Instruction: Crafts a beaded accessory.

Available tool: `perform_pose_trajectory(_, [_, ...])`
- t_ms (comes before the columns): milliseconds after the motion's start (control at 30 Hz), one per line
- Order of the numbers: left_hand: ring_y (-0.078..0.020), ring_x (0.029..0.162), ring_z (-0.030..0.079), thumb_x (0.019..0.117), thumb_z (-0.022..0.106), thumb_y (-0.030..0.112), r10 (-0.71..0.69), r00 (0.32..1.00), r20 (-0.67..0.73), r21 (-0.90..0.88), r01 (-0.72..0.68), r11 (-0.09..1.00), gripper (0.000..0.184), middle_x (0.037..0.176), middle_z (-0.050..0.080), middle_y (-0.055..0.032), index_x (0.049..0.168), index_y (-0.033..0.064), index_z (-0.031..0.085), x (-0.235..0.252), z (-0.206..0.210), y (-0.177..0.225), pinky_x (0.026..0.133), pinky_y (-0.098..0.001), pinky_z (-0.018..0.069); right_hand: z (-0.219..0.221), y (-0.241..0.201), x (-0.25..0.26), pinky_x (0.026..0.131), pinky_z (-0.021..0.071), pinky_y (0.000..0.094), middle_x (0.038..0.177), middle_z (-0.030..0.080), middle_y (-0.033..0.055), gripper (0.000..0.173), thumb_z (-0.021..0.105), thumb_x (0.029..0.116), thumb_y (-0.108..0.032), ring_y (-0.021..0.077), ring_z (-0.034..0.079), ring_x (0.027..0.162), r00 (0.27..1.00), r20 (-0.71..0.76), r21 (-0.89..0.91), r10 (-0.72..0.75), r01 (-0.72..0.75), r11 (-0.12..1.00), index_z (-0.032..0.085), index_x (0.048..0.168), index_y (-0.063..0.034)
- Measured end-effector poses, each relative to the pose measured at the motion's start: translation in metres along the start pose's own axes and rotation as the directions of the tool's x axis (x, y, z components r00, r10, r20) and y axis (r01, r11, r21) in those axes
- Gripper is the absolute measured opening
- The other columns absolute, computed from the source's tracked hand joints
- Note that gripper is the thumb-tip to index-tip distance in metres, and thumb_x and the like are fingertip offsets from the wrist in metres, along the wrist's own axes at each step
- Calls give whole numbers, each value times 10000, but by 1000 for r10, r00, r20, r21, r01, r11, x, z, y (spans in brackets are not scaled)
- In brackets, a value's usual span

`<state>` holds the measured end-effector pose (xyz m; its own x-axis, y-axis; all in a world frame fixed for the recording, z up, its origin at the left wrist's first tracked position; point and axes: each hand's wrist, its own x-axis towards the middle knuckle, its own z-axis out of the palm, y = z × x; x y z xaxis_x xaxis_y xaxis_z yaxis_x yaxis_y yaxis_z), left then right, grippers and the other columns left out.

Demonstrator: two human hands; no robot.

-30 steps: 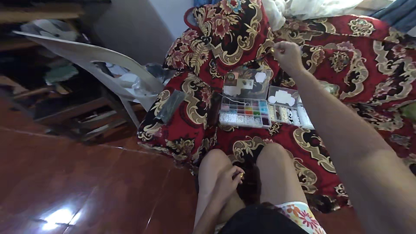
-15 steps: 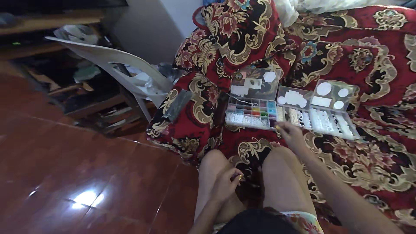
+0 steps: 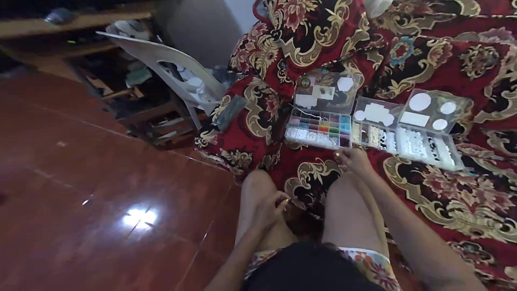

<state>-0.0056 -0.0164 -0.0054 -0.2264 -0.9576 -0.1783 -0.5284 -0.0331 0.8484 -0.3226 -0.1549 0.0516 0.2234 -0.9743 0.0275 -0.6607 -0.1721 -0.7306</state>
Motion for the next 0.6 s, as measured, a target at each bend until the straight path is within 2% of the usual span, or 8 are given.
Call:
perform_pose_trajectory(100, [-156, 856, 700, 1028, 564, 130, 1, 996, -85, 48, 3, 999, 225, 1007, 718, -104, 1180, 18, 686, -16, -5, -3, 833, -354, 586, -40, -12, 22, 880, 551, 547, 982, 730, 213, 223, 587, 1035, -110, 329, 712, 896, 973, -227, 32, -47, 56, 998, 715, 1097, 61])
perform_pose_trajectory(200, [-131, 849, 704, 1015, 581, 94, 32, 982, -185, 51, -23, 998, 212, 1005, 725, -111, 1161, -11, 692, -27, -10, 4, 832, -313, 587, -69, -1, 32, 891, 557, 550, 1038, 731, 222, 265, 557, 1049, -153, 344, 719, 936, 879, -472, 1, -71, 81, 997, 709, 1135, 46])
perform_pose_trajectory(267, [-93, 816, 693, 1004, 584, 64, 89, 967, -240, 20, -87, 996, 200, 985, 718, -113, 1138, -44, 685, -32, -14, 7, 792, -251, 582, -76, 16, 23, 936, 535, 557, 1127, 717, 241, 271, 568, 1037, -130, 374, 706, 1015, 864, -502, -44, -48, 30, 999, 697, 1217, 26])
perform_pose_trajectory(333, [-112, 834, 704, 993, 589, 57, 167, 954, -248, 96, -148, 984, 205, 997, 726, -136, 1128, -55, 695, -33, -24, 7, 801, -260, 585, -77, 41, 0, 989, 500, 627, 1321, 612, 313, 478, 653, 1002, -139, 474, 644, 1149, 918, -388, -105, 87, -138, 985, 536, 1439, 18])
perform_pose_trajectory(367, [-149, 849, 718, 991, 596, 60, 209, 950, -233, 179, -169, 969, 196, 997, 733, -143, 1116, -45, 704, -33, -30, 5, 818, -298, 595, -74, 55, -14, 999, 470, 670, 1352, 566, 350, 609, 698, 981, -158, 521, 603, 1184, 928, -326, -138, 181, -236, 962, 441, 1502, 28])
perform_pose_trajectory(400, [-196, 874, 728, 987, 603, 64, 246, 948, -199, 282, -185, 941, 190, 1005, 739, -148, 1110, -32, 712, -32, -38, 0, 840, -355, 599, -71, 70, -30, 1001, 458, 683, 1316, 576, 364, 633, 712, 973, -179, 535, 595, 1180, 926, -270, -174, 262, -314, 933, 433, 1491, 55])
perform_pose_trajectory(500, [-363, 1037, 705, 1005, 606, 118, 224, 973, 57, 535, -219, 816, 228, 1117, 722, -203, 1148, -21, 717, -25, -68, -21, 954, -550, 537, -67, 113, -79, 928, 515, 646, 1098, 693, 295, 418, 618, 1032, -288, 457, 687, 1007, 874, -25, -304, 486, -470, 829, 646, 1232, 78])
perform_pose_trajectory(600, [-402, 1286, 584, 1007, 619, 294, 102, 902, 420, 626, -369, 687, 351, 1311, 659, -200, 1221, 32, 715, -5, -94, -57, 1114, -604, 395, -71, 137, -97, 953, 478, 664, 1092, 678, 326, 448, 620, 1032, -337, 491, 654, 1060, 739, 236, -511, 631, -458, 727, 696, 1075, 103])
